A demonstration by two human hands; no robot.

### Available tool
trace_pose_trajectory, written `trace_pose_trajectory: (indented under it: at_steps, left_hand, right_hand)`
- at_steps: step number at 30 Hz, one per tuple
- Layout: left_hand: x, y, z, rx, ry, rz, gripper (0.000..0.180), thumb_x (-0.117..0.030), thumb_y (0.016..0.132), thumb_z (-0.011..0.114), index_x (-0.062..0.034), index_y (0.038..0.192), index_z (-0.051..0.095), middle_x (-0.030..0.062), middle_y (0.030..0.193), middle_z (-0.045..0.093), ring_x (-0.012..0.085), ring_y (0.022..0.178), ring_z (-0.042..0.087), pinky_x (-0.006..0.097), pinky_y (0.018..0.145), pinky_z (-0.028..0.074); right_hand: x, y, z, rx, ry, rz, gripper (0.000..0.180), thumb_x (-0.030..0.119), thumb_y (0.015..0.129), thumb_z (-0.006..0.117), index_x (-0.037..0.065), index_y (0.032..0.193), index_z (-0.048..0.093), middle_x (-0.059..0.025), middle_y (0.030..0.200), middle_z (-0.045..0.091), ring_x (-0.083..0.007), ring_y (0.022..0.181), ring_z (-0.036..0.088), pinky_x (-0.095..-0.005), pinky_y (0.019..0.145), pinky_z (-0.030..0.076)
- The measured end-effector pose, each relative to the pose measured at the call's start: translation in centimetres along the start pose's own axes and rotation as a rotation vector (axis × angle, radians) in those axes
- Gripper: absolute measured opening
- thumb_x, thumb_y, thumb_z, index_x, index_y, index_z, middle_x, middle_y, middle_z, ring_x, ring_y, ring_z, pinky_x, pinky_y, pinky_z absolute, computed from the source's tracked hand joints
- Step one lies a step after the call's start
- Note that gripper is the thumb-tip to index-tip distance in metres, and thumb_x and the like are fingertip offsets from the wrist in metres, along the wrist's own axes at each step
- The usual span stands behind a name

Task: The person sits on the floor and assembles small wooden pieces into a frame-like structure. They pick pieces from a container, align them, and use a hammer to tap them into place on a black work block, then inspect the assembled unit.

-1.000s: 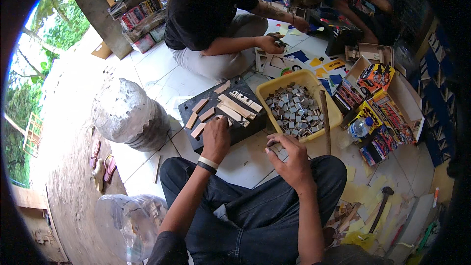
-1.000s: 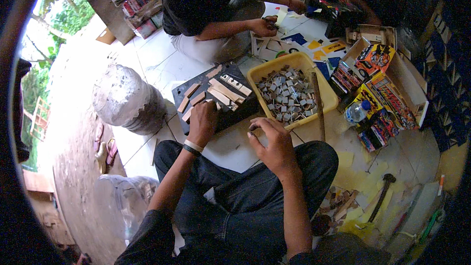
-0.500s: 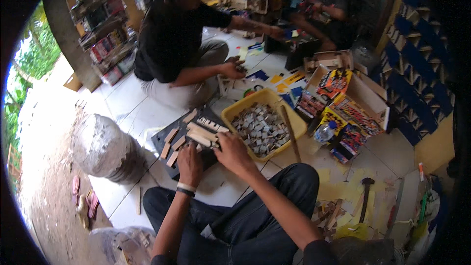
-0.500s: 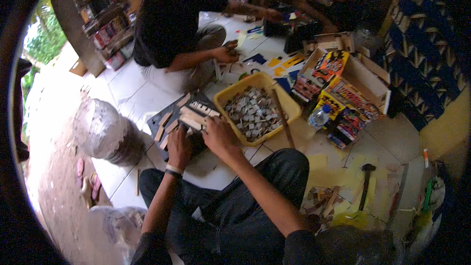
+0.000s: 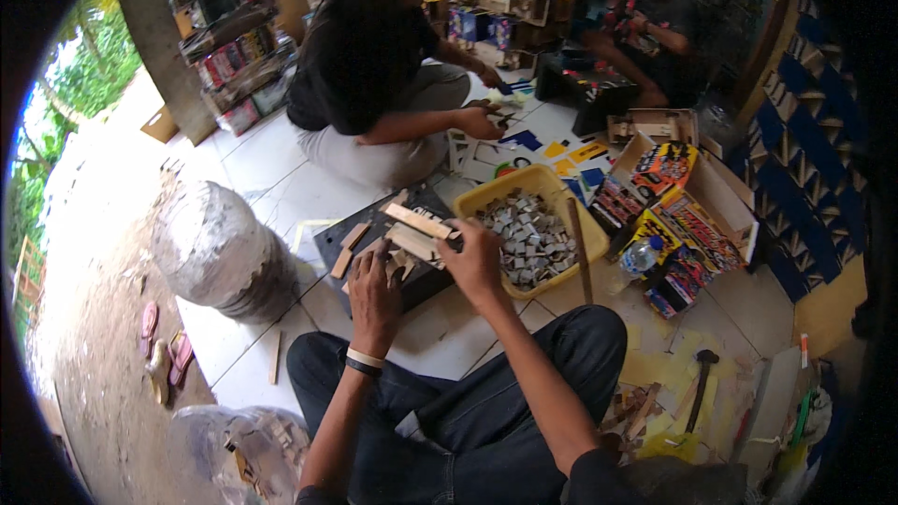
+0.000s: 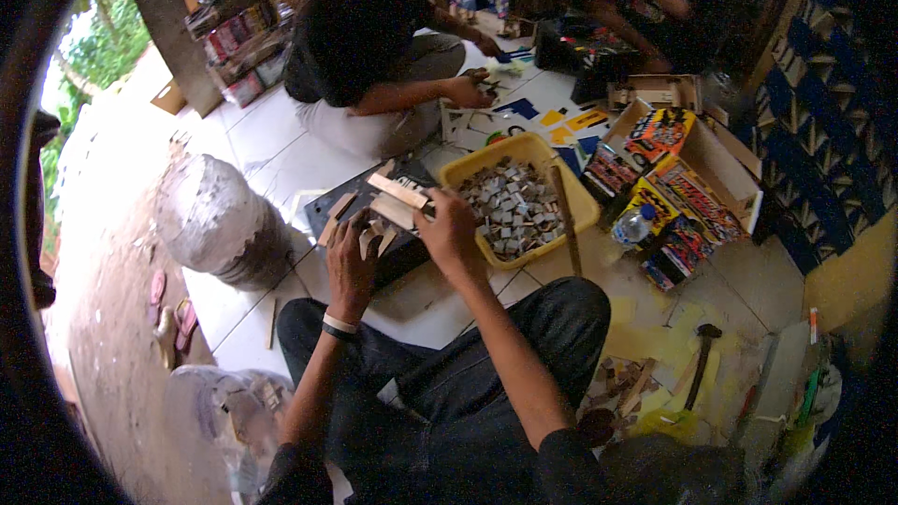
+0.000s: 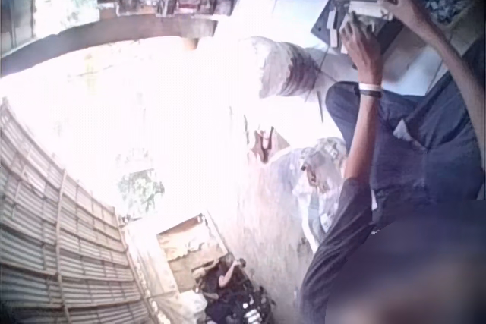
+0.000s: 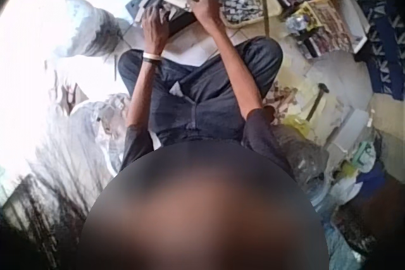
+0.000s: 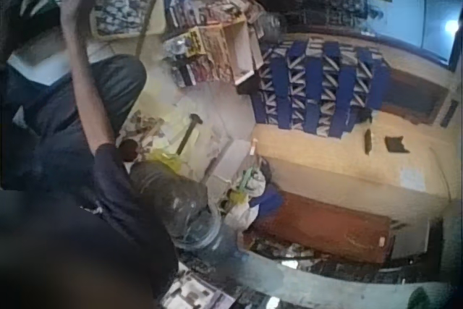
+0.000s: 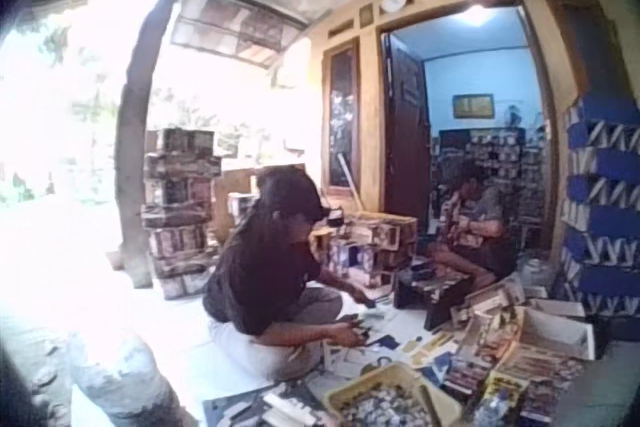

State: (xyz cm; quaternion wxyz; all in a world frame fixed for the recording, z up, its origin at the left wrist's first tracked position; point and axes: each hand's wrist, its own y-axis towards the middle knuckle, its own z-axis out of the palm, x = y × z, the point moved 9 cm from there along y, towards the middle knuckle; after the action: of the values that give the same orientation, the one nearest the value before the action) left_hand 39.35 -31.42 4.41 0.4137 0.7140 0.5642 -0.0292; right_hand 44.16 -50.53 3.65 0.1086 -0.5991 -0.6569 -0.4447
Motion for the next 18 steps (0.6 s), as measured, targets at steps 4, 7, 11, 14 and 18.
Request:
trace_pose_trajectory:
  at_steps: [4, 7, 11, 14, 18]
  left_hand:
    - [-1.6, -1.1, -3.6, -0.015, -0.332, -0.068, 0.04, 0.008, 0.087, 0.07, 0.0009, 0.126, 0.067, 0.0189, 0.123, 0.066, 0.0391, 0.115, 0.065, 0.042, 0.101, 0.051]
    - [-3.2, -2.0, -5.1, 0.004, -0.609, -0.141, 0.035, 0.011, 0.09, 0.067, 0.0023, 0.124, 0.069, 0.0162, 0.121, 0.066, 0.0303, 0.114, 0.067, 0.035, 0.099, 0.053]
    - [-5.0, -2.7, -5.8, 0.097, -0.766, -0.195, 0.034, 0.008, 0.094, 0.067, 0.0027, 0.128, 0.068, 0.0122, 0.129, 0.064, 0.0216, 0.12, 0.065, 0.033, 0.101, 0.053]
    - [-5.1, -3.5, -5.5, 0.164, -0.804, -0.248, 0.032, 0.001, 0.096, 0.07, 0.0028, 0.128, 0.068, 0.0116, 0.133, 0.066, 0.0202, 0.123, 0.063, 0.032, 0.103, 0.052]
    - [-2.6, -4.7, -3.6, 0.243, -0.805, -0.336, 0.035, -0.006, 0.095, 0.075, 0.0044, 0.128, 0.069, 0.0111, 0.127, 0.069, 0.0183, 0.119, 0.065, 0.031, 0.101, 0.052]
  right_hand:
    - [4.9, -1.8, -6.1, -0.104, 0.243, -0.117, 0.03, 0.008, 0.082, 0.084, -0.003, 0.108, 0.074, -0.0143, 0.096, 0.072, -0.0247, 0.084, 0.073, -0.0345, 0.076, 0.058]
    - [7.2, -3.3, -8.4, -0.081, 0.262, -0.102, 0.028, 0.005, 0.083, 0.084, -0.003, 0.108, 0.074, -0.012, 0.096, 0.071, -0.0219, 0.086, 0.073, -0.0334, 0.077, 0.058]
    - [8.1, -5.0, -9.2, -0.041, 0.291, -0.078, 0.028, 0.004, 0.082, 0.085, -0.003, 0.107, 0.074, -0.011, 0.097, 0.07, -0.0213, 0.088, 0.073, -0.0333, 0.079, 0.058]
    - [7.7, -5.7, -8.6, -0.014, 0.266, -0.113, 0.029, 0.003, 0.081, 0.086, -0.002, 0.107, 0.075, -0.0124, 0.103, 0.071, -0.0237, 0.094, 0.073, -0.034, 0.083, 0.058]
    - [6.1, -6.9, -5.0, 0.111, 0.31, -0.119, 0.034, 0.006, 0.081, 0.085, -0.001, 0.111, 0.073, -0.0166, 0.111, 0.074, -0.0296, 0.102, 0.073, -0.0393, 0.087, 0.058]
